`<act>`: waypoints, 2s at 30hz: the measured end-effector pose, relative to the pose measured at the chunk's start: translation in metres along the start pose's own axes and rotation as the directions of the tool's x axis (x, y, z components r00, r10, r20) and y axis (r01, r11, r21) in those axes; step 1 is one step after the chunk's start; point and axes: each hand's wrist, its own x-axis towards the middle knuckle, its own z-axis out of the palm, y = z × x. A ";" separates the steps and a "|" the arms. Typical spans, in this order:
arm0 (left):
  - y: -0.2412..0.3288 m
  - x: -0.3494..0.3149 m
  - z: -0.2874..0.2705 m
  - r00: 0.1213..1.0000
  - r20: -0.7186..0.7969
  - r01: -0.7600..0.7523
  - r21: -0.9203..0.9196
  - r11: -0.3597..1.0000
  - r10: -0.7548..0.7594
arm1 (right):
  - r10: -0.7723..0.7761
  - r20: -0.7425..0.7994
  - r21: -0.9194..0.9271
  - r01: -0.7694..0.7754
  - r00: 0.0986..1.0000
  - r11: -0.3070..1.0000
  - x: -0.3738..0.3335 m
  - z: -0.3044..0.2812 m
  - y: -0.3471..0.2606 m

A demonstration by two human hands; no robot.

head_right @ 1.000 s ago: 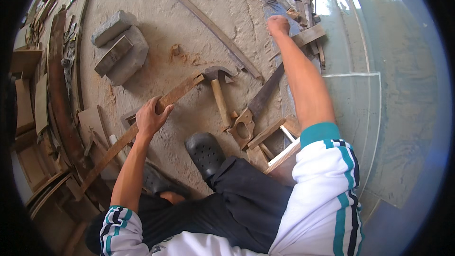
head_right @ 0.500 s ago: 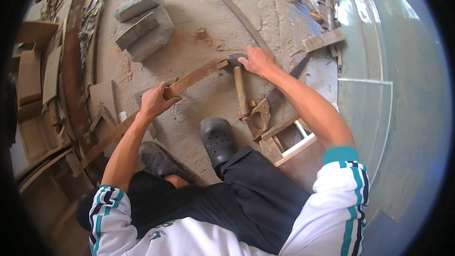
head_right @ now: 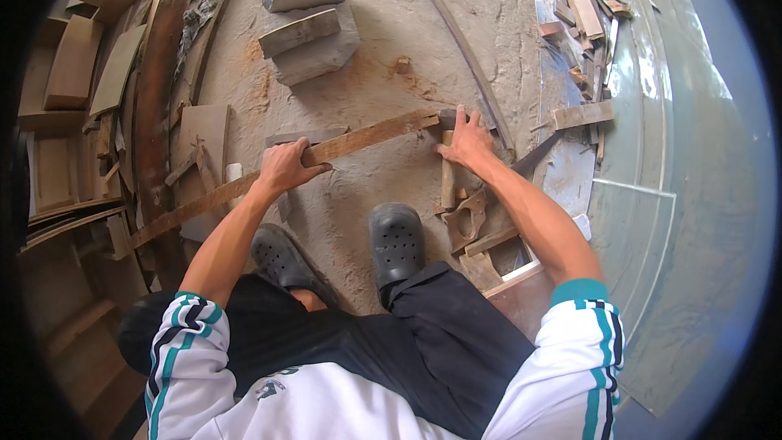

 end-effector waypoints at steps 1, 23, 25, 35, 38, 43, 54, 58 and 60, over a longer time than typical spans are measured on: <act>-0.002 0.000 0.002 0.999 -0.037 -0.013 -0.006 1.000 0.013 | 0.011 -0.024 0.041 -0.010 1.000 0.999 0.001 0.002 0.003; -0.013 0.002 -0.029 1.000 -0.020 0.002 -0.064 0.998 -0.003 | -0.266 -0.388 -0.046 0.270 0.882 0.962 0.062 -0.040 0.003; -0.016 0.004 -0.039 1.000 -0.025 0.017 -0.069 0.997 -0.019 | -0.274 -0.400 -0.067 0.271 0.874 0.960 0.068 -0.050 0.000; -0.020 0.017 -0.093 0.981 -0.184 0.051 -0.077 0.996 -0.065 | -0.084 -0.415 -0.033 0.077 0.906 0.996 0.101 -0.064 -0.001; -0.022 0.017 -0.110 0.964 -0.250 0.073 -0.093 0.993 -0.094 | -0.159 -0.397 -0.066 0.145 0.904 0.987 0.093 -0.084 -0.030; -0.012 0.024 -0.133 0.933 -0.339 0.093 -0.093 0.991 -0.119 | -0.281 -0.618 0.276 0.537 0.734 0.797 0.109 -0.090 -0.062; -0.022 -0.009 -0.160 0.898 -0.392 0.178 -0.087 0.980 -0.198 | -0.245 -0.396 0.660 0.460 0.885 0.595 0.107 -0.122 -0.136; -0.042 -0.032 -0.162 0.876 -0.410 0.238 -0.094 0.967 -0.255 | -0.317 -0.367 0.565 0.480 0.875 0.671 0.128 -0.102 -0.156; -0.051 -0.043 -0.161 0.870 -0.412 0.256 -0.092 0.962 -0.271 | -0.328 -0.418 0.537 0.522 0.847 0.663 0.135 -0.086 -0.159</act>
